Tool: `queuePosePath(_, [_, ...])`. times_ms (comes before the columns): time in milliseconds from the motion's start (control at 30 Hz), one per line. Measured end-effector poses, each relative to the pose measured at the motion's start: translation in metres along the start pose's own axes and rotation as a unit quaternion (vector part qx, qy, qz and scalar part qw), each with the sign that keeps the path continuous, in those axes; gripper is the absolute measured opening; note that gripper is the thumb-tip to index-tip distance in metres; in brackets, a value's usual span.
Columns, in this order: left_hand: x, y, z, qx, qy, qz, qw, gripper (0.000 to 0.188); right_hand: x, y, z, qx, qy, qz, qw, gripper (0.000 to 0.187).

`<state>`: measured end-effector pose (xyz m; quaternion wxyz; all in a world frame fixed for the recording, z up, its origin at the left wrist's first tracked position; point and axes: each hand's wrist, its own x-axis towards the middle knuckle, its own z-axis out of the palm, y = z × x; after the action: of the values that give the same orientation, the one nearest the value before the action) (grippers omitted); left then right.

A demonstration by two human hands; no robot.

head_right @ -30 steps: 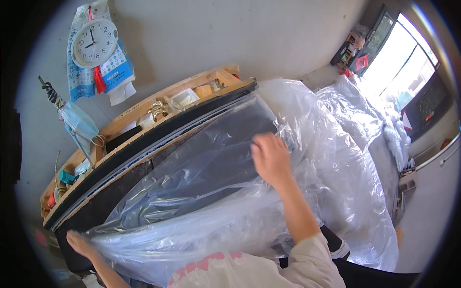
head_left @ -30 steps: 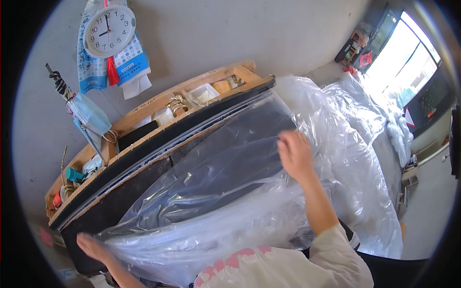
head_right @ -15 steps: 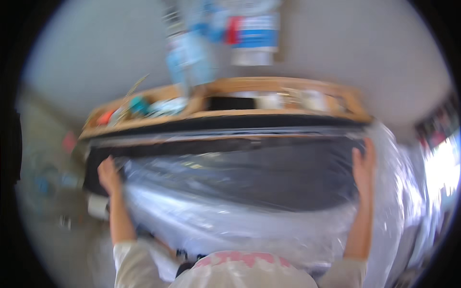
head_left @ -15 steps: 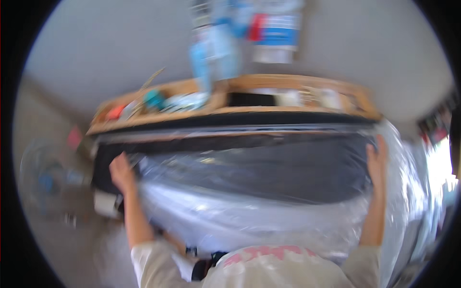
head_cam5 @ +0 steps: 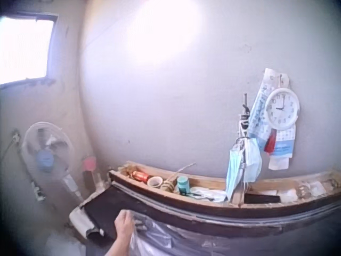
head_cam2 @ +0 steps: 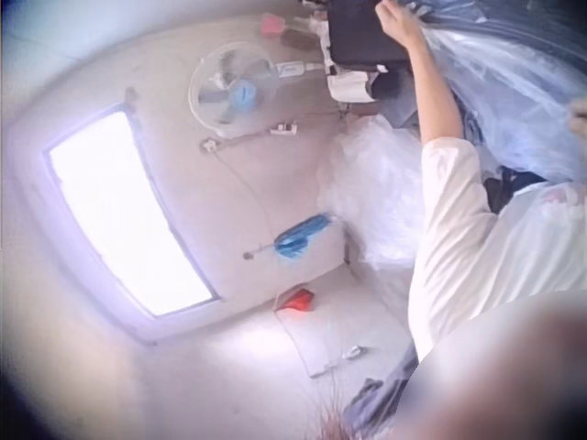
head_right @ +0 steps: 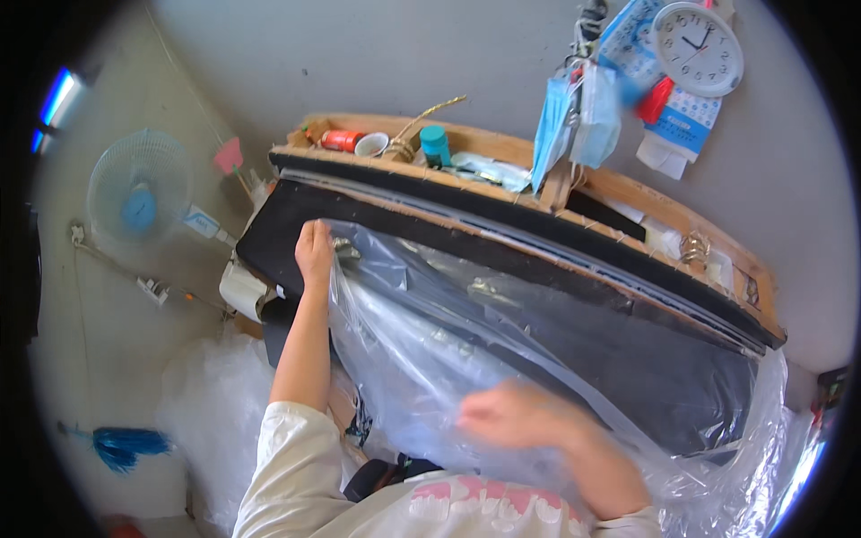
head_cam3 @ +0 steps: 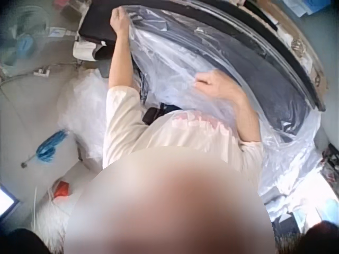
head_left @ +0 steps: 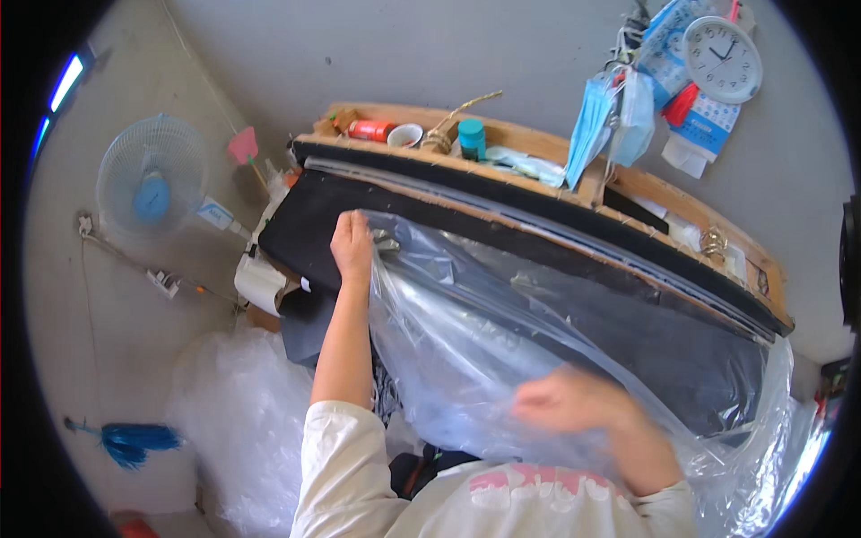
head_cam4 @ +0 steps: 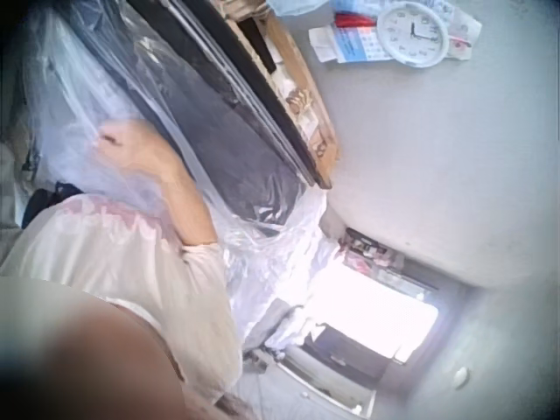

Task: The person wraps a flat screen in plastic wrap by hand, then places it into a packaging box.

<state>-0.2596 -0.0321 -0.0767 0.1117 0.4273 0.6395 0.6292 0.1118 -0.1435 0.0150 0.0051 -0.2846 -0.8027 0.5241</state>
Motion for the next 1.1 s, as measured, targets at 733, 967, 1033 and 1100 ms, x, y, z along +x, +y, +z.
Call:
queuePosePath(733, [0.021, -0.041, -0.01, 0.229, 0.005, 0.112, 0.967, 0.031, -0.142, -0.015, 0.009, 0.345, -0.087, -0.027, 0.934, 0.033])
queuePosePath(967, [0.003, 0.002, -0.006, 0.408, -0.054, 0.191, 0.891, 0.025, -0.38, 0.015, 0.078, -0.408, 0.35, 0.6, 0.592, 0.019])
queuePosePath(1033, [0.02, -0.02, -0.005, 0.412, -0.112, 0.168, 0.889, 0.031, -0.428, 0.006, 0.119, -0.507, 0.66, 0.476, 0.283, 0.012])
queuePosePath(1100, [-0.012, 0.024, 0.009, 0.463, -0.108, 0.181, 0.861, 0.03, -0.468, 0.039, 0.195, -0.511, 0.642, 0.544, 0.173, 0.007])
